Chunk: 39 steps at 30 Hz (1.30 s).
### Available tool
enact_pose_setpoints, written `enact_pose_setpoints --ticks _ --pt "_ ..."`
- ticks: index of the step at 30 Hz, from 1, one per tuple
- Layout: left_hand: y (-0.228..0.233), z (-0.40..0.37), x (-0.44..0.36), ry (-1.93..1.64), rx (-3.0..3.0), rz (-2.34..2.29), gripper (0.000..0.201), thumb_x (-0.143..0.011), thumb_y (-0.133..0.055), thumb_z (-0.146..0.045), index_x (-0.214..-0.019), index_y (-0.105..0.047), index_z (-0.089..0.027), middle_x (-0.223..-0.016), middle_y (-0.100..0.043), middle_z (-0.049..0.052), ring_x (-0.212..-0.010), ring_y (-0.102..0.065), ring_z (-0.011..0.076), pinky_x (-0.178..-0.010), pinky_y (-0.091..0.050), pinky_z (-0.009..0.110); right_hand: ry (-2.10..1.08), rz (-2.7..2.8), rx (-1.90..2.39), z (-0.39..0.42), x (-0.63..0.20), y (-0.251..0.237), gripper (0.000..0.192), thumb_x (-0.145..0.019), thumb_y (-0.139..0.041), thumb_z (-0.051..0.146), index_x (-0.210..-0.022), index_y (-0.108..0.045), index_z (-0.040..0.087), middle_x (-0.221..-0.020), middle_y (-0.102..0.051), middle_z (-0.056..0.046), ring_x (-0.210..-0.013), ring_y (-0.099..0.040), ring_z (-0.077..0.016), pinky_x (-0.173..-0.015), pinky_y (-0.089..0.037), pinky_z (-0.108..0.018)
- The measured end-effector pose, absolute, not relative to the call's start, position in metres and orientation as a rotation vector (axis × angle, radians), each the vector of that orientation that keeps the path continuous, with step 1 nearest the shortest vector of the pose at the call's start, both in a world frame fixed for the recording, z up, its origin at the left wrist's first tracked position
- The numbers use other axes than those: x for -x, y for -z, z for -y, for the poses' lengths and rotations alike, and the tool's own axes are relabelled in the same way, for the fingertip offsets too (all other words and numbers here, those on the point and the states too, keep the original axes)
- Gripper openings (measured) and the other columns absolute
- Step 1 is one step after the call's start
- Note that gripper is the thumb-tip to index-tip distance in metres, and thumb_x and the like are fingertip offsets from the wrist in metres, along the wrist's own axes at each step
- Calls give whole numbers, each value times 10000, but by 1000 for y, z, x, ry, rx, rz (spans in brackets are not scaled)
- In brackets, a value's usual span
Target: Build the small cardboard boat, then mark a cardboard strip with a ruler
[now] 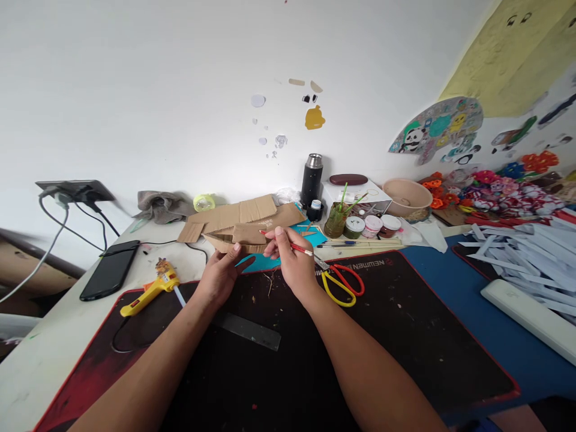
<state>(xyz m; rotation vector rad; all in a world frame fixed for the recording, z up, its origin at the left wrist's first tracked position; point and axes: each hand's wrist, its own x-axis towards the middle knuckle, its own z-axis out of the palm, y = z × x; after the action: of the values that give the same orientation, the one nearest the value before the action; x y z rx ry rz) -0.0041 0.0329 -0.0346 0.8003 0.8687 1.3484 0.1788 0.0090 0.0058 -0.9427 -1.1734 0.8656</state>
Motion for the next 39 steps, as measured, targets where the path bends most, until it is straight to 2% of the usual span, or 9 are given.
enact_pose_setpoints --ticks 20,29,39 --pt "33 -32 4 -1360 -839 -882 705 -735 -1054 -525 -1319 -749 -275 -1299 -821 111 -1338 -720 404 -1107 -605 617 -853 1176 942 -8 -179 -7 623 -1065 -592 806 -949 -803 231 -691 -769 -28 -657 -767 -196 -616 -608 -294" --pt "35 -32 4 -1348 -827 -874 620 -761 -1044 -506 -1251 -760 -255 -1379 -799 110 -1336 -720 389 -1101 -615 590 -862 1172 937 -7 -178 -7 630 -1057 -591 818 -954 -791 230 -694 -762 -28 -655 -764 -196 -607 -595 -290" --pt "38 -34 6 -1352 -797 -875 557 -762 -1049 -485 -1175 -760 -248 -1278 -819 84 -1199 -773 339 -1094 -612 574 -808 1135 935 -7 -181 -12 614 -1077 -577 797 -962 -786 231 -696 -770 -34 -666 -775 -208 -634 -626 -313"
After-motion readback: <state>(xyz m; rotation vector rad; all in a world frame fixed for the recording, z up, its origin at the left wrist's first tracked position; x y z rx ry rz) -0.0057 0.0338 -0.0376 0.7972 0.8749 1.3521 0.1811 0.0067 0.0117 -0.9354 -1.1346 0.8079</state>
